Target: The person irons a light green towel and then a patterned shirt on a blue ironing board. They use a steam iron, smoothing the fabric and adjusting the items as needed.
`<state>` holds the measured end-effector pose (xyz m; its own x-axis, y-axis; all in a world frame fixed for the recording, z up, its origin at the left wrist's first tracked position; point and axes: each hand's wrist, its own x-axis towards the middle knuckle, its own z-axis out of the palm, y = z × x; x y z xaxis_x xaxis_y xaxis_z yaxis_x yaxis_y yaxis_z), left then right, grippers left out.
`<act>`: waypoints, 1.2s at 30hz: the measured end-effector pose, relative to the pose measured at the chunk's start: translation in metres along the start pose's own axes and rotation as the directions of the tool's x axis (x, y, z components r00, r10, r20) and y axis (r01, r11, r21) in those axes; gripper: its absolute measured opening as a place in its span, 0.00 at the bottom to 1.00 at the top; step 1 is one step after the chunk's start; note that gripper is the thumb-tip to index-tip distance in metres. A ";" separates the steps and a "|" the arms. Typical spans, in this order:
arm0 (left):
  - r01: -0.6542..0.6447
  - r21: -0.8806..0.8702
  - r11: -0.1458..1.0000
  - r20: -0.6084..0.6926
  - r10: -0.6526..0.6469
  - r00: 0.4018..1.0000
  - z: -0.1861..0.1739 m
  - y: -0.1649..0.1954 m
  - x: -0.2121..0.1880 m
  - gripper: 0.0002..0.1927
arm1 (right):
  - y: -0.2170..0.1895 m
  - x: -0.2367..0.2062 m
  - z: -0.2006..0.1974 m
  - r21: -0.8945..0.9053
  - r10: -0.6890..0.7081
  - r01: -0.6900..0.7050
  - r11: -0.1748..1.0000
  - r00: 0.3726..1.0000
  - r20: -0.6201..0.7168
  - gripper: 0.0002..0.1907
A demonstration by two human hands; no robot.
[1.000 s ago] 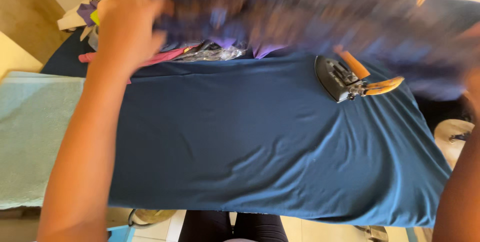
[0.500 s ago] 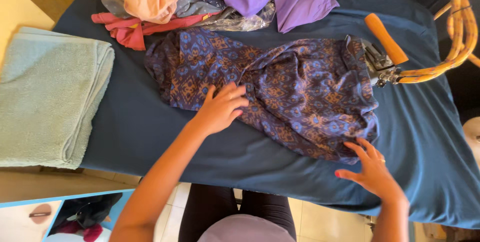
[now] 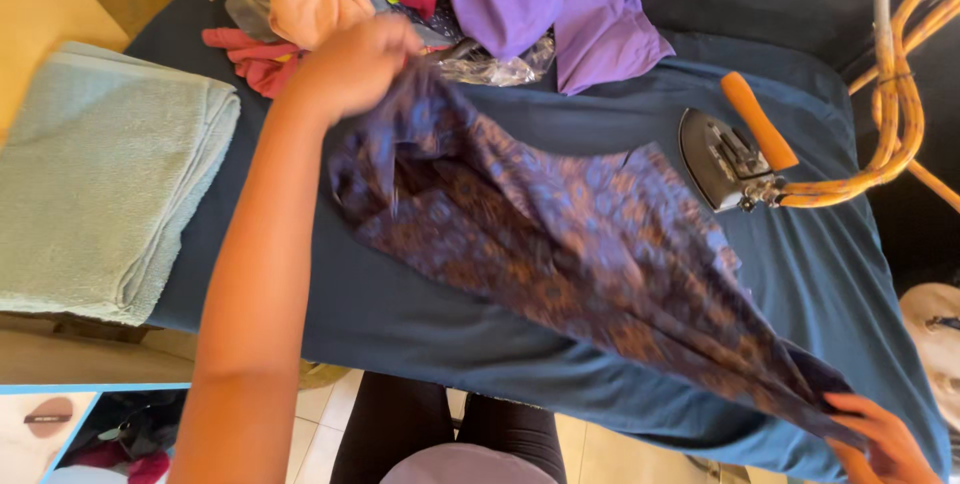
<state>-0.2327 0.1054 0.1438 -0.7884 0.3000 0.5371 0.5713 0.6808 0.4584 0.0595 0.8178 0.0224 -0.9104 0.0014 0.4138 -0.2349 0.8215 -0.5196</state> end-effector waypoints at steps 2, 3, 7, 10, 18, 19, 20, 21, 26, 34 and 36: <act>-0.079 -0.032 0.996 -0.103 0.076 0.992 0.001 0.000 0.048 0.12 | 0.023 -0.004 0.006 0.028 0.134 -0.133 0.991 0.989 -0.059 0.19; -0.078 -0.001 0.997 -0.166 0.077 0.983 0.011 0.005 0.074 0.15 | 0.030 -0.009 0.015 0.052 0.194 -0.190 0.980 0.977 -0.086 0.20; -0.101 0.180 0.978 -0.393 0.166 0.904 0.083 0.058 0.128 0.31 | 0.016 -0.029 0.062 0.170 0.292 -0.265 0.949 0.944 -0.157 0.22; -0.362 0.004 0.932 -0.298 0.347 0.889 0.131 0.108 0.090 0.39 | -0.026 -0.024 0.076 -0.092 0.131 -0.137 0.986 0.989 -0.063 0.27; -0.147 0.049 0.988 0.598 0.089 0.796 0.159 0.161 -0.134 0.48 | -0.084 -0.011 0.096 -0.260 0.068 -0.101 0.960 0.989 -0.130 0.38; -0.065 0.033 0.997 0.519 0.039 0.854 0.152 0.151 -0.145 0.39 | -0.079 -0.011 0.096 -0.267 0.079 -0.109 0.957 0.990 -0.120 0.38; -0.067 0.061 0.996 0.414 0.036 0.909 0.146 0.142 -0.152 0.33 | -0.073 -0.011 0.096 -0.250 0.130 -0.152 0.956 0.986 -0.102 0.39; -0.067 0.090 0.994 0.301 0.037 0.953 0.139 0.135 -0.156 0.28 | -0.068 -0.010 0.097 -0.233 0.178 -0.194 0.953 0.980 -0.087 0.40; -0.065 0.365 0.929 0.080 0.039 0.996 0.069 0.109 -0.190 0.15 | -0.066 -0.008 0.112 -0.035 0.286 -0.284 0.958 0.944 0.167 0.32; 0.394 0.137 0.909 -0.113 -0.381 0.918 0.050 0.062 -0.251 0.48 | -0.124 0.011 0.139 -0.324 -0.024 0.043 0.945 0.998 0.061 0.46; 0.392 0.234 0.890 -0.072 -0.386 0.920 0.071 0.044 -0.255 0.52 | -0.126 0.019 0.144 -0.237 0.078 -0.039 0.971 0.984 0.158 0.37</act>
<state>-0.0222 0.1063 -0.0232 -0.9292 -0.0350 0.3680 0.1461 0.8796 0.4527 0.0233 0.6324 -0.0117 -0.9683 -0.0245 0.2485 -0.1118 0.9323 -0.3439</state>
